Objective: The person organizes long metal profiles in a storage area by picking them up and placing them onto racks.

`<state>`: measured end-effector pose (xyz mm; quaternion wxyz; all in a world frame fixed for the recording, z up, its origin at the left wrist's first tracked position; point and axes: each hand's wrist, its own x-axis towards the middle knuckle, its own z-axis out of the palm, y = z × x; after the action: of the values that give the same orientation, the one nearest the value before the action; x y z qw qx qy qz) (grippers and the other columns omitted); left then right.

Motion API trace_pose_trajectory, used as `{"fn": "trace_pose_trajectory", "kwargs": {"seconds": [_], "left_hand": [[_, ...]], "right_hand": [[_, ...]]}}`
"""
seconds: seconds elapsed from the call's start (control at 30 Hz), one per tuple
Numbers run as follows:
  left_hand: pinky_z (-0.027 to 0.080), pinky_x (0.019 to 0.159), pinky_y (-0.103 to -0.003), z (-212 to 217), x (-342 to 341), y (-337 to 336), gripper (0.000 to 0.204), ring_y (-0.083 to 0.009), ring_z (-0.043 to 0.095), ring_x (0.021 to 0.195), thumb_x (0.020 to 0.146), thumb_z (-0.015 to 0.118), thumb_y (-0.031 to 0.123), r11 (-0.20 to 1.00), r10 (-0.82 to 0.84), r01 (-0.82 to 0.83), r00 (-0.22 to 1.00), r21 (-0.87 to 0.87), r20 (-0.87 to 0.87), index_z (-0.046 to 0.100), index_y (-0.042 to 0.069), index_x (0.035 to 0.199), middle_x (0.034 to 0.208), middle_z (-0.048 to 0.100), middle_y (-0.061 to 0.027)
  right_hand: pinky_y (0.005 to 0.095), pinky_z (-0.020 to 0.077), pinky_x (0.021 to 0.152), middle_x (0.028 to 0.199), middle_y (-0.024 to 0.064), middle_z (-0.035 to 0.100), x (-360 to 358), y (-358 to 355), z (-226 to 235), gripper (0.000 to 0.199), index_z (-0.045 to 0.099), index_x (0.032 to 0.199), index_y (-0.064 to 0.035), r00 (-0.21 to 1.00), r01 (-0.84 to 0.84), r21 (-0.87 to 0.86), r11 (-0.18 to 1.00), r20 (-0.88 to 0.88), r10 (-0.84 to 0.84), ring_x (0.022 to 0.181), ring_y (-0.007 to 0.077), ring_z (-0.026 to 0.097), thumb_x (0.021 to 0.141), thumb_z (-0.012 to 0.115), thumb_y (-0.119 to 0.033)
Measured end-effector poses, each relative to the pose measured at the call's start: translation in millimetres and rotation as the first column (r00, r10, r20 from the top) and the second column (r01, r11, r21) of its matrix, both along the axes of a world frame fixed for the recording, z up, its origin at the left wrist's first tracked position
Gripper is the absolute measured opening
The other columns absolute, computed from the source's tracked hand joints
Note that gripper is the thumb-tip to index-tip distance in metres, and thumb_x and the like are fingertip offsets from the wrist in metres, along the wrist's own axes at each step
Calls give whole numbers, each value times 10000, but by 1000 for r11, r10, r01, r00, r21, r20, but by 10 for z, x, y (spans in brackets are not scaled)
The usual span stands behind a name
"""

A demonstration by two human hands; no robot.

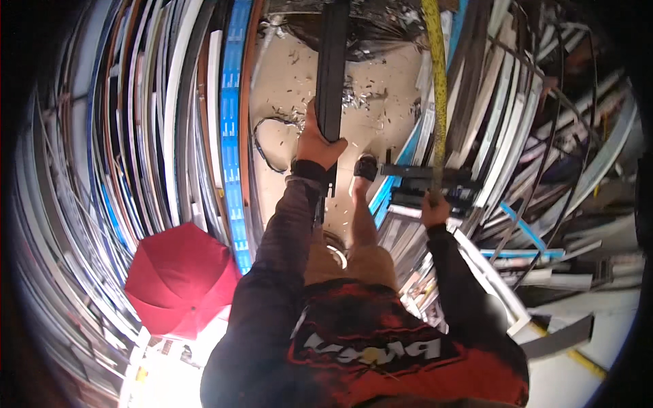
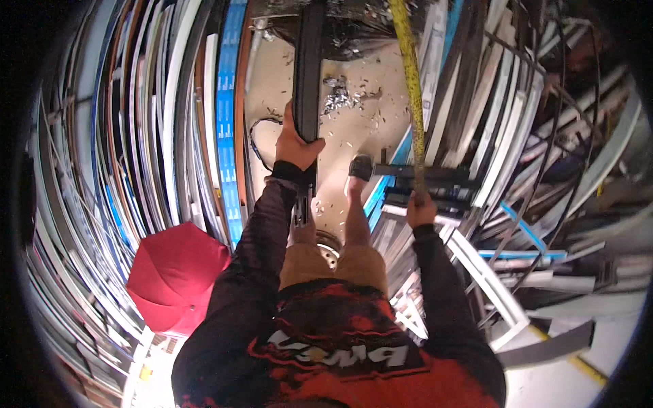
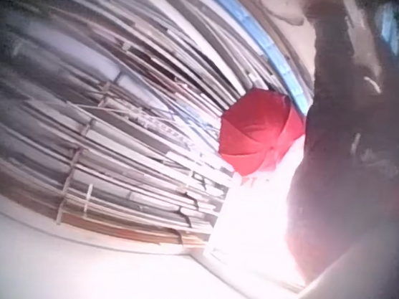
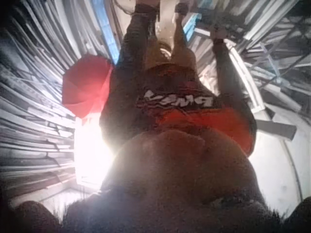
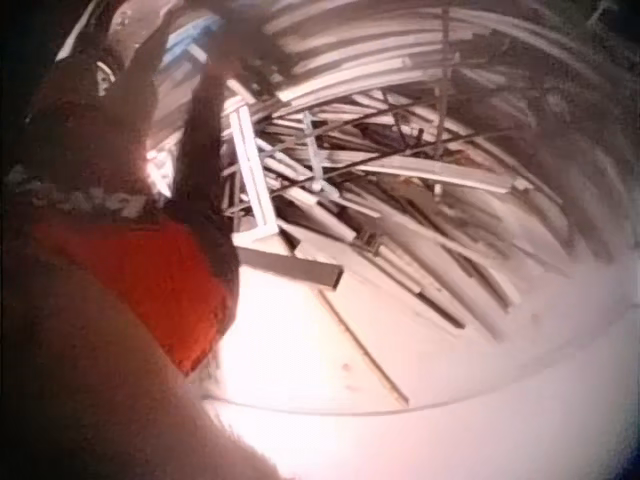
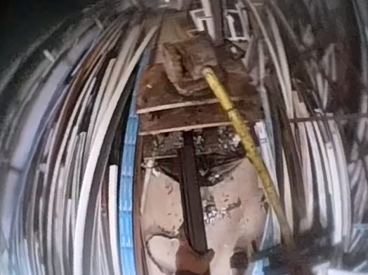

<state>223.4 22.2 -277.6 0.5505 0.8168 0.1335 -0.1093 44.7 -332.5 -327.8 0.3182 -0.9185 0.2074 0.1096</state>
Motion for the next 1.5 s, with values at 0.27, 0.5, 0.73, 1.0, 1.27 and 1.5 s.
{"fn": "trace_pose_trajectory", "kwargs": {"seconds": [0.27,0.5,0.73,1.0,1.27,1.5], "left_hand": [[526,809,-385,-33,-149,231,974,-329,655,930,635,739,139,999,47,-47,999,2,11,231,74,1463,1109,630,-195],[518,840,-376,108,-594,218,1036,-324,645,981,639,738,133,994,31,-15,989,111,-143,154,8,1487,1160,609,-216],[550,768,-407,119,-1257,415,906,-322,650,809,714,725,163,874,-101,95,995,-476,12,230,34,1461,1194,538,-169],[576,732,-398,211,-1417,310,774,-310,655,918,759,747,357,-104,-481,-505,780,-857,-401,379,54,1368,1262,515,-195],[525,842,-417,339,-899,-425,1089,-367,619,1036,708,761,184,982,-165,166,986,-95,11,39,28,1508,1145,590,-254],[527,813,-432,220,-659,-707,1103,-435,626,938,668,732,146,994,-96,101,990,46,-100,35,60,1518,1108,599,-278]], "right_hand": [[295,386,563,672,18,505,-72,87,3484,120,552,906,-1,970,-63,-39,997,-236,52,598,114,445,865,610,-98],[352,457,738,932,159,599,318,293,4287,296,569,1104,2,839,-85,-303,949,-535,-96,814,219,550,865,684,-131],[466,374,971,1267,182,459,410,1365,3065,685,428,1273,-4,826,-485,159,860,406,391,1174,316,444,783,716,-386],[339,538,606,839,93,680,1353,2328,1035,334,654,982,17,920,390,917,85,-392,10,729,206,669,832,735,-271],[352,542,711,896,166,696,1894,1978,628,600,628,1009,66,984,20,655,756,-148,102,803,262,691,687,817,-403],[409,404,1023,1402,254,402,1245,1720,2182,760,357,1364,85,945,-299,517,802,277,174,1267,298,472,816,748,-267]]}}
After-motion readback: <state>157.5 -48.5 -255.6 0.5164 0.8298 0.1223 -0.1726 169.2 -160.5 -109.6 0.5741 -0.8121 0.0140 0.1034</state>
